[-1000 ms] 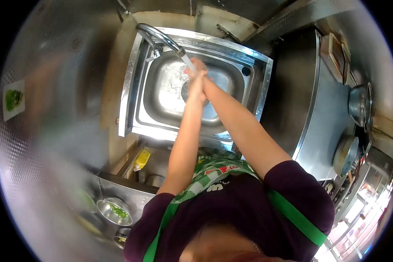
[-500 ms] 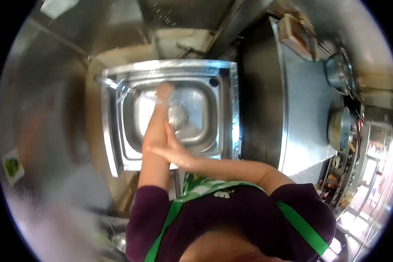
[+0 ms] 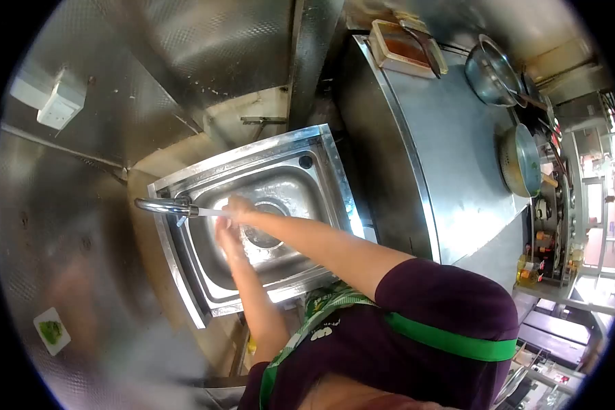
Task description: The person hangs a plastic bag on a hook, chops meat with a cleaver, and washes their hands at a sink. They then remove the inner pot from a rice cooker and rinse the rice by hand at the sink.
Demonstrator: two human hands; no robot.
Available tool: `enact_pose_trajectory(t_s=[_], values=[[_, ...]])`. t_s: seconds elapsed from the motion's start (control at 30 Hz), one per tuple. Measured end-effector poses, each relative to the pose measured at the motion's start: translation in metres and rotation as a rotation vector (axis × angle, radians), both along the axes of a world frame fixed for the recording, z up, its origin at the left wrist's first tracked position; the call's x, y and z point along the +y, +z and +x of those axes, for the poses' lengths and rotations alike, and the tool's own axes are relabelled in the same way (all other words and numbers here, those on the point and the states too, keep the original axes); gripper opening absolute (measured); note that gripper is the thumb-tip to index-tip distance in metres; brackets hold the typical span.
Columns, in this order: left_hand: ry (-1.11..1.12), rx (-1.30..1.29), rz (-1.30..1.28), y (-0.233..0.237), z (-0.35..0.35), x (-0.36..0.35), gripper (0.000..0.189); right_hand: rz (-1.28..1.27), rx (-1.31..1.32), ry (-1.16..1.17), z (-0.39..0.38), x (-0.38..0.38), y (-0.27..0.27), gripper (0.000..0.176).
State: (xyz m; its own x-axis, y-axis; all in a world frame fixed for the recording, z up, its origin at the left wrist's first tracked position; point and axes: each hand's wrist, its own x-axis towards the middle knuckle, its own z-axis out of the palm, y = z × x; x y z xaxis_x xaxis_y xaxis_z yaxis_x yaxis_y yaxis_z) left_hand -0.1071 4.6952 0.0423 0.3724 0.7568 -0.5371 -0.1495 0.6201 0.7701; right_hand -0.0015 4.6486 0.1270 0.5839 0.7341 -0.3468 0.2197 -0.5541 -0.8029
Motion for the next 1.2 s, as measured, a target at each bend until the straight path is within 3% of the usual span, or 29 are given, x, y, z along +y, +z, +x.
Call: enact_pose_trajectory(t_s=[0.07, 0.1, 0.17, 0.23, 0.3, 0.37, 0.43, 0.47, 0.5, 0.57, 0.63, 0.8, 0.9, 1.0, 1.13, 1.2], values=[[0.13, 0.255, 0.173, -0.027, -0.03, 0.046, 0.032, 0.024, -0.127, 0.189, 0.006, 0.006, -0.01, 0.029], [0.204, 0.322, 0.308, -0.027, -0.029, 0.068, 0.037, 0.034, -0.182, 0.34, 0.011, 0.009, -0.013, 0.029], [0.322, 0.426, 0.587, -0.01, -0.02, 0.101, 0.045, 0.001, -0.195, 0.387, 0.013, 0.002, 0.003, 0.027], [0.087, 0.405, 0.414, 0.044, -0.004, 0.101, 0.044, -0.045, -0.35, 0.458, 0.01, 0.002, 0.002, 0.023], [0.149, 0.428, 0.424, 0.049, 0.007, 0.096, 0.041, -0.034, -0.391, 0.537, 0.012, -0.017, 0.051, 0.022], [0.145, 0.201, 0.49, 0.046, 0.013, 0.083, 0.039, -0.075, -0.521, 0.615, 0.016, -0.037, 0.097, 0.024], [-0.003, 0.47, 0.909, 0.042, 0.016, 0.069, 0.045, 0.223, 0.133, 0.301, 0.024, -0.065, 0.1, 0.026], [-0.032, 0.491, 0.946, 0.063, 0.021, 0.046, 0.05, 0.389, 0.459, 0.144, 0.022, -0.075, 0.1, 0.027], [-0.08, 0.519, 0.963, 0.05, 0.014, 0.047, 0.051, 0.45, 0.243, 0.233, 0.013, -0.082, 0.045, 0.029], [-0.2, 0.563, 1.029, 0.012, 0.004, 0.068, 0.055, 0.351, -0.442, 0.339, -0.005, -0.113, 0.006, 0.033], [-0.357, 0.635, 0.997, -0.005, -0.008, 0.049, 0.053, 0.177, -0.837, 0.38, -0.027, -0.142, 0.019, 0.033], [-0.979, 0.648, 0.729, -0.024, -0.025, -0.068, 0.049, 0.109, -0.604, 0.486, -0.051, -0.183, 0.083, 0.028], [-1.214, 0.636, 0.733, -0.012, -0.027, -0.133, 0.046, 0.166, -0.551, 0.435, -0.065, -0.264, 0.134, 0.025], [-1.293, 0.643, 0.77, 0.006, -0.036, -0.184, 0.044, 0.193, -0.566, 0.332, -0.09, -0.371, 0.163, 0.023], [-1.295, 0.759, 0.802, 0.026, -0.072, -0.243, 0.04, 0.063, -0.678, -0.047, -0.138, -0.561, 0.182, 0.019], [-1.295, 0.837, 0.821, 0.039, -0.09, -0.262, 0.039, -0.04, -0.526, -0.185, -0.154, -0.655, 0.185, 0.021]])
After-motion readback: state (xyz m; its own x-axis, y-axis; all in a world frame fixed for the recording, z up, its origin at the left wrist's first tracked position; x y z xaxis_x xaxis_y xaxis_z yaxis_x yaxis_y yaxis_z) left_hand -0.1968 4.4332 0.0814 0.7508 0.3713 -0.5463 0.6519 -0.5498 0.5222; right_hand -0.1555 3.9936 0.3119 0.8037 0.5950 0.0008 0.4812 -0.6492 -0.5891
